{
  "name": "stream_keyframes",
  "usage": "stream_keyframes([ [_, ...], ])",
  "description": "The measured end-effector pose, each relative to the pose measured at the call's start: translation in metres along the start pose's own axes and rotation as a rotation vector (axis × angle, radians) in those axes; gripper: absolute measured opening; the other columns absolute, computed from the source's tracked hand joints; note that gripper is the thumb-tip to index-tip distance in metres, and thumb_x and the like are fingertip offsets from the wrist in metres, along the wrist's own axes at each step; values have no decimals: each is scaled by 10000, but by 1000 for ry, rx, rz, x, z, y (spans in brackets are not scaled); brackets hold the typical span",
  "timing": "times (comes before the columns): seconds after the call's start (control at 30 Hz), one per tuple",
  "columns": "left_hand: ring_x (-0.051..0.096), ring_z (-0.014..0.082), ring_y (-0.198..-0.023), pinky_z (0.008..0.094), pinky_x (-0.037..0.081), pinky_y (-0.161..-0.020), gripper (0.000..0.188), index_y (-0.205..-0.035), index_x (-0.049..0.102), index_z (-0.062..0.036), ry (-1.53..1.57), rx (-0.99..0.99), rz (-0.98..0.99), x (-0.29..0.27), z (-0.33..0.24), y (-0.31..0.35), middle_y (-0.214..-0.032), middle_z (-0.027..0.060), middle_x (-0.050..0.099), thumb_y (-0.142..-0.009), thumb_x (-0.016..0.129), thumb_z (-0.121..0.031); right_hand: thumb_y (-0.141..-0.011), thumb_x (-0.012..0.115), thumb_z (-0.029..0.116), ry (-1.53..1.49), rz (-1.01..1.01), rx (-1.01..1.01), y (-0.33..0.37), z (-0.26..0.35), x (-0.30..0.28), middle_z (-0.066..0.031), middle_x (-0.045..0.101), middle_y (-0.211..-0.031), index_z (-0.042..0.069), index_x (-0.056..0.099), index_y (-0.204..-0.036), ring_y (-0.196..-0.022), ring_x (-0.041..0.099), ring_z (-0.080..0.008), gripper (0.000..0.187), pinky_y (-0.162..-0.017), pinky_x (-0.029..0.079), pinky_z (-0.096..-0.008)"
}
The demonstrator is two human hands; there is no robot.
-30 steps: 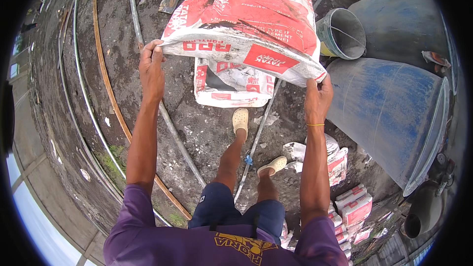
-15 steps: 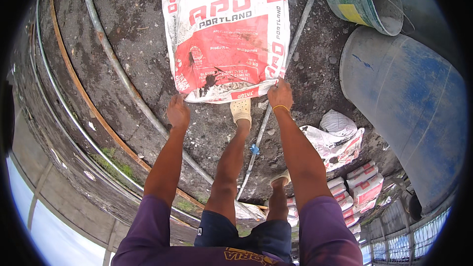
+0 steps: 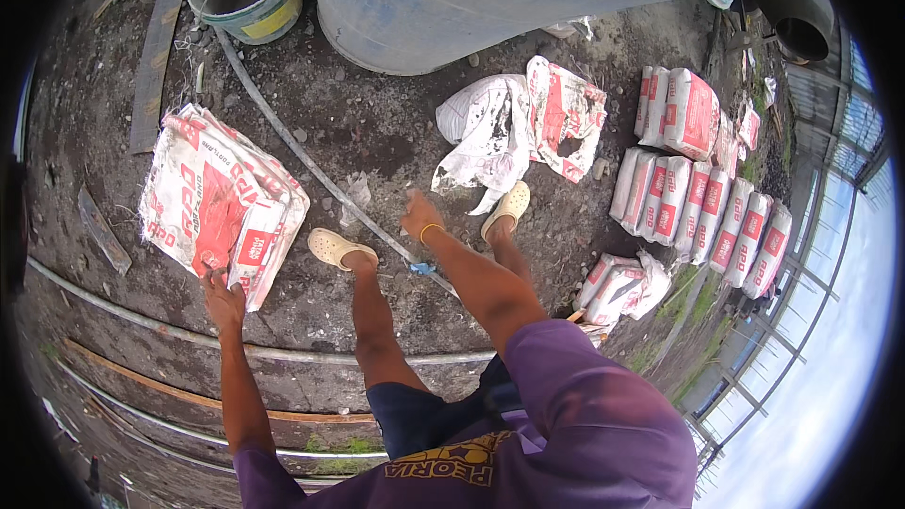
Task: The person gathers and stacks empty cement bags, then operates a cement mixer by turning its wheel. They pour water from a bucket into the mixer and continue mixing. The person handles multiple empty bags and a bucket of water throughout the clip.
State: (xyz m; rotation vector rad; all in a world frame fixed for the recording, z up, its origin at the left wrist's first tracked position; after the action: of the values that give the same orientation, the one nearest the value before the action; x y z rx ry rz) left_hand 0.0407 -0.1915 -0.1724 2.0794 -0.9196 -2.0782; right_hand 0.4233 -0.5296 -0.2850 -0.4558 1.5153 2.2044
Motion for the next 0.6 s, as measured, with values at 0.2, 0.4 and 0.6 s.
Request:
stream_keyframes([
  [0.2,598,411,-1180,481,488,-1010,415,-1243,626,-10,359,426,26,14,-282,28,-1313,236,579,-831,649,-51,-894,717,355,-143,-241,376,-30,-248,-166,-151,720,-1200,78,643,-1224,-1123,683,-332,437,-986,521,-431],
  [0.4,617,319,-1163,409,504,-994,279,-1203,672,-15,680,358,389,104,-579,154,-1278,160,620,-935,709,-83,-902,711,501,-704,-370,523,-144,-396,-245,-155,727,-1186,17,669,-1220,-1119,684,-310,581,-976,506,-431],
  [0.6,614,289,-1203,405,473,-1044,235,-1182,703,-41,665,495,449,155,-711,243,-1278,149,646,-954,716,-94,-852,762,549,-1115,-142,751,-269,-413,-183,-161,684,-1184,-1,654,-1253,-1109,643,-243,689,-964,489,-398],
])
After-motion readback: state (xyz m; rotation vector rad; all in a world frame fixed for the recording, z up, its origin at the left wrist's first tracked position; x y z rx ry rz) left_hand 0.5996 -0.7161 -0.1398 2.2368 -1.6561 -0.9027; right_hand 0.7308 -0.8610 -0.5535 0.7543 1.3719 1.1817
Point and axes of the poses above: each hand's wrist, its own y-axis away from the middle knuckle, its own x-axis out of the palm, z = x × y, the point moved 4 cm from there along -y, towards the middle knuckle
